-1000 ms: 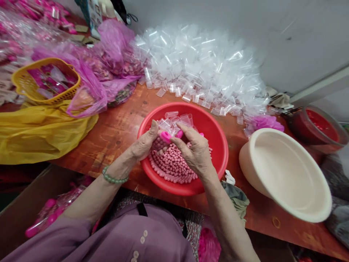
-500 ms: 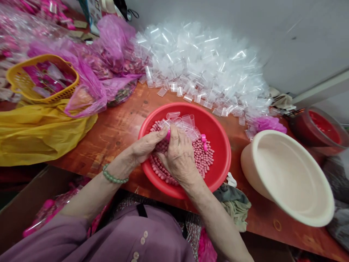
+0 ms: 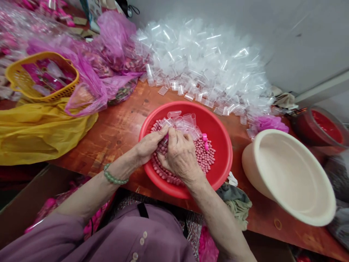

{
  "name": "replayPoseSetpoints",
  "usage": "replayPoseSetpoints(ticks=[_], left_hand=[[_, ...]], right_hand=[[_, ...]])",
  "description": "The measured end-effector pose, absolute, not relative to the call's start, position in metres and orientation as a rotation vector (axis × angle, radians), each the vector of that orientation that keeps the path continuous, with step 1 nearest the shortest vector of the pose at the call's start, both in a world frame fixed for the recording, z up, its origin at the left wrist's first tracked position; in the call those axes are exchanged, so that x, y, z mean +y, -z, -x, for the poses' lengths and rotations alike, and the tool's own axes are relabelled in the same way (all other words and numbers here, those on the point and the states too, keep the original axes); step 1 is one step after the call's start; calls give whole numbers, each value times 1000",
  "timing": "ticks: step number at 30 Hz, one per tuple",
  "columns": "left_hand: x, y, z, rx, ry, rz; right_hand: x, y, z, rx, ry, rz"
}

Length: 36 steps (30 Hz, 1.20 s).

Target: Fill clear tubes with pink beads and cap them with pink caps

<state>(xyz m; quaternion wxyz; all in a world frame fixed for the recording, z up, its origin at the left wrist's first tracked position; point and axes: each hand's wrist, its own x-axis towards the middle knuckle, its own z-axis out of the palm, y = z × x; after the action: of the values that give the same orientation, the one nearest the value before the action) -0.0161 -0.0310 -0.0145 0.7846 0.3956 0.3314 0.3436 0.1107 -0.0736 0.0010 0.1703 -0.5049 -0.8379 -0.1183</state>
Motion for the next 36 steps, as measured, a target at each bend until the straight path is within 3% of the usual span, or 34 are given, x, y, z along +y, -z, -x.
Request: replayPoseSetpoints(ticks=[5,13,21,33,36], left_hand=[[-24,9,16,802,-820,-751],[-30,-2,8,773,-662,-717],[-49,-1,-6,1008,-756,-598],[-54,-15,24,929,-884,-717],[-75,-23,72,844,-814,-864]], right_hand=[[-73,-5,-109,-2355,265,1414],[-73,0,-123,-2288,121,1297],[-84,4,-128,-2331,253,1207],[-79,-7,-129,-2343,-120,1139],[-73,-14,-168,-2302,-279,1443]])
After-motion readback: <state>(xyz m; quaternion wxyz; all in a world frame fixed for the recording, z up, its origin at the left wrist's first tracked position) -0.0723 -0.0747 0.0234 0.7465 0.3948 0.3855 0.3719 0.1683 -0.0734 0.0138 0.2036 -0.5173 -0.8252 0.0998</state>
